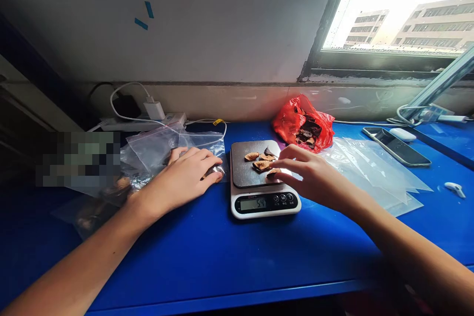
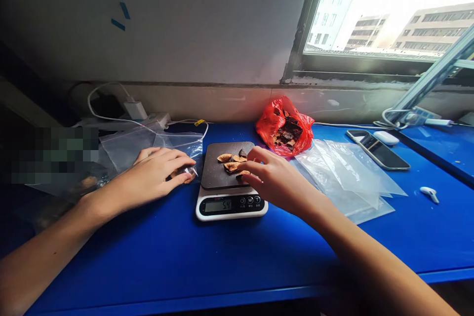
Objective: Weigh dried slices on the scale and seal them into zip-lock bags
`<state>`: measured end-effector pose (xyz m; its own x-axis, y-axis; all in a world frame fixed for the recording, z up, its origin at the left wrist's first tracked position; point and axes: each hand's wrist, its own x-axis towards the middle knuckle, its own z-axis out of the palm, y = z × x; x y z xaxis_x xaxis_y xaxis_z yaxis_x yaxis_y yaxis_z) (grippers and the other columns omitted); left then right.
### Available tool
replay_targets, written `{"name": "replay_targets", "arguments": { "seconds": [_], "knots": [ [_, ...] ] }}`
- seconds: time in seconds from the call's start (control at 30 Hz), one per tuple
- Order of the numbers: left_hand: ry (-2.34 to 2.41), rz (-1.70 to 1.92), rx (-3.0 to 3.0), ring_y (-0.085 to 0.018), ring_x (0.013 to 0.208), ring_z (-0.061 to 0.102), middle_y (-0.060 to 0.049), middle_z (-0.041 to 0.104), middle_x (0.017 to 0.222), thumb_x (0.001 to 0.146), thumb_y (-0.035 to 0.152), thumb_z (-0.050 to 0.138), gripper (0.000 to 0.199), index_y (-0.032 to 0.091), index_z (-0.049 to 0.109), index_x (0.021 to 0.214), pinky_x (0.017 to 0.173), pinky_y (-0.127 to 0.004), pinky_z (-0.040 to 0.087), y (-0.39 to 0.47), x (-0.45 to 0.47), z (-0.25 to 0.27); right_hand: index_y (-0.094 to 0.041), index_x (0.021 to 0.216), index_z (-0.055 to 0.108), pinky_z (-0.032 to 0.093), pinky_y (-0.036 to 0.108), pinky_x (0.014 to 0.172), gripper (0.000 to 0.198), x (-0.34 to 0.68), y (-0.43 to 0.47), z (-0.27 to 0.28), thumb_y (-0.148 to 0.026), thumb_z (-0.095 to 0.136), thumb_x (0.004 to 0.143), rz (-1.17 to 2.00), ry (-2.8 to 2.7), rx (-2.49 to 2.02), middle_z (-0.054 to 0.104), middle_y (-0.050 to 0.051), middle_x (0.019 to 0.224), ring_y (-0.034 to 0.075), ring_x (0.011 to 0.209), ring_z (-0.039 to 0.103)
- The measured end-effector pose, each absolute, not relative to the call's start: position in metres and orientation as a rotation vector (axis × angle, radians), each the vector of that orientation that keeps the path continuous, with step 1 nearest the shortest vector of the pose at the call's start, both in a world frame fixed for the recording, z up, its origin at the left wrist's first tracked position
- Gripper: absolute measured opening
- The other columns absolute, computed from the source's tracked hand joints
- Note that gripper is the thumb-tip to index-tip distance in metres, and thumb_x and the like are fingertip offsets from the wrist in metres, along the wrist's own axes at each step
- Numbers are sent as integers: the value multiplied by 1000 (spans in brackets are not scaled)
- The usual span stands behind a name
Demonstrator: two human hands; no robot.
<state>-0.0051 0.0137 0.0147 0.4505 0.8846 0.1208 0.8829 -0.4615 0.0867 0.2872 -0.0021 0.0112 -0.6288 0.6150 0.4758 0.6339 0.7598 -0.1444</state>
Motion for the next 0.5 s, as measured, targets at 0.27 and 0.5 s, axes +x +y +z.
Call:
{"name": "replay_targets", "arguments": {
  "seconds": [0.27, 0.5],
  "knots": [
    [1606, 244, 2654, -28, 116, 57, -5, 67, 120, 92, 41, 48, 32, 27, 66, 113, 108, -55, 24, 12, -5, 17, -23, 103, 72, 50, 30, 71, 21, 287, -6, 14, -27, 53, 95, 38, -2555, -955, 69, 6, 90, 17, 79, 64],
    [1602, 285, 2652, -28, 115, 58, -4, 68, 119, 92, 41, 48, 32, 28, 67, 113, 108, -55, 25, 13, -8, 13, -20, 111, 69, 52, 33, 77, 27, 310, 11, 23, -33, 50, 96, -131, -2369, -1065, 70, 9, 100, 20, 89, 65]
  ]
}}
